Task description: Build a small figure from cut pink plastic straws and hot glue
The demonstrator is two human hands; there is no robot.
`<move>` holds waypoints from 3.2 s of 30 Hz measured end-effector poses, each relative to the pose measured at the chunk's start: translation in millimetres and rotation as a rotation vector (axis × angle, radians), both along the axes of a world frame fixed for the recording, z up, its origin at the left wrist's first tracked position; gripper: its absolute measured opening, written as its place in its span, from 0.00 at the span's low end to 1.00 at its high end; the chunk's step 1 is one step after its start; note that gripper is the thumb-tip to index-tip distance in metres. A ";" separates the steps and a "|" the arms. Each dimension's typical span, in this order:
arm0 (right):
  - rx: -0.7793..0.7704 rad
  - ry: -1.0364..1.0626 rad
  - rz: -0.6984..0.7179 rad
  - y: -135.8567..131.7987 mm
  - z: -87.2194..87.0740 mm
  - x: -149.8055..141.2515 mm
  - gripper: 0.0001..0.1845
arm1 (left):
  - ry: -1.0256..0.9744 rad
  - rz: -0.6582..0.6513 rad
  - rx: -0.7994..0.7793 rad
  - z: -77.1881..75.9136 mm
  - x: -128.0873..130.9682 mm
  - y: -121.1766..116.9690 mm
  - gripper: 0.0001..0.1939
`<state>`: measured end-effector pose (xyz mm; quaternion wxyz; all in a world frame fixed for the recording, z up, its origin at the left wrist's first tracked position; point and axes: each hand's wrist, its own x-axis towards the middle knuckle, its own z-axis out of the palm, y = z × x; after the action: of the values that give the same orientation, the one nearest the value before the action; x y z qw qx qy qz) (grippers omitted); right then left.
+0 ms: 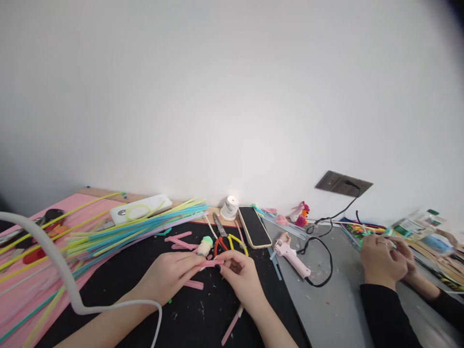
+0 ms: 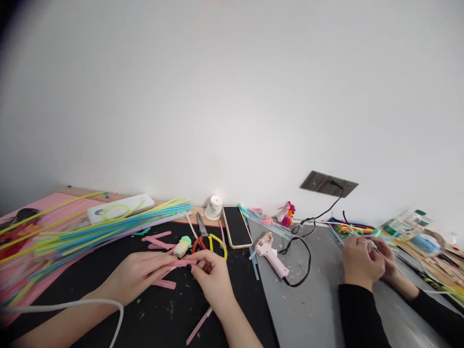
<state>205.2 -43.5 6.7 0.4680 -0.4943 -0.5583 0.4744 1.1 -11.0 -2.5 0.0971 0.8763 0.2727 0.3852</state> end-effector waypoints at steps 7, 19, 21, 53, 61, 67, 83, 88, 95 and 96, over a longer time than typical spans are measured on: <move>0.088 -0.020 0.004 0.1 -1.1 0.1 0.11 | -0.013 0.005 0.022 1.8 1.0 -0.2 0.11; 0.342 -0.342 -0.007 -4.1 8.3 -3.5 0.12 | -0.003 -0.010 0.012 4.3 2.1 -1.6 0.11; 0.368 -0.376 -0.004 -5.1 8.8 -4.1 0.12 | 0.013 -0.015 -0.004 2.3 2.1 -1.6 0.11; 0.272 -0.373 -0.037 -8.1 6.0 -4.0 0.11 | 0.014 -0.038 -0.133 4.6 1.4 -3.8 0.10; 0.263 -0.375 -0.045 -7.7 3.7 -3.5 0.10 | 0.045 -0.014 -0.176 3.6 0.6 -3.8 0.09; 0.255 -0.363 -0.057 -7.1 3.3 -3.0 0.11 | 0.027 -0.013 -0.142 4.3 0.1 -2.3 0.10; 0.245 -0.365 -0.074 -6.3 0.0 -3.2 0.10 | 0.029 -0.024 -0.077 1.7 -1.5 -0.6 0.11; 0.234 -0.356 -0.068 -6.9 1.0 -3.4 0.10 | 0.018 0.001 -0.076 4.3 -0.9 -2.1 0.11; 0.241 -0.363 -0.075 -6.4 0.6 -3.0 0.11 | -0.002 0.008 -0.054 6.4 1.0 -3.9 0.13; 0.242 -0.362 -0.076 -6.2 0.9 -3.1 0.10 | 0.000 0.011 -0.054 6.3 1.1 -4.0 0.13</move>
<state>202.1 -49.8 7.5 0.4337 -0.5323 -0.6669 0.2894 2.2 -15.0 3.8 0.1184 0.8718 0.2877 0.3783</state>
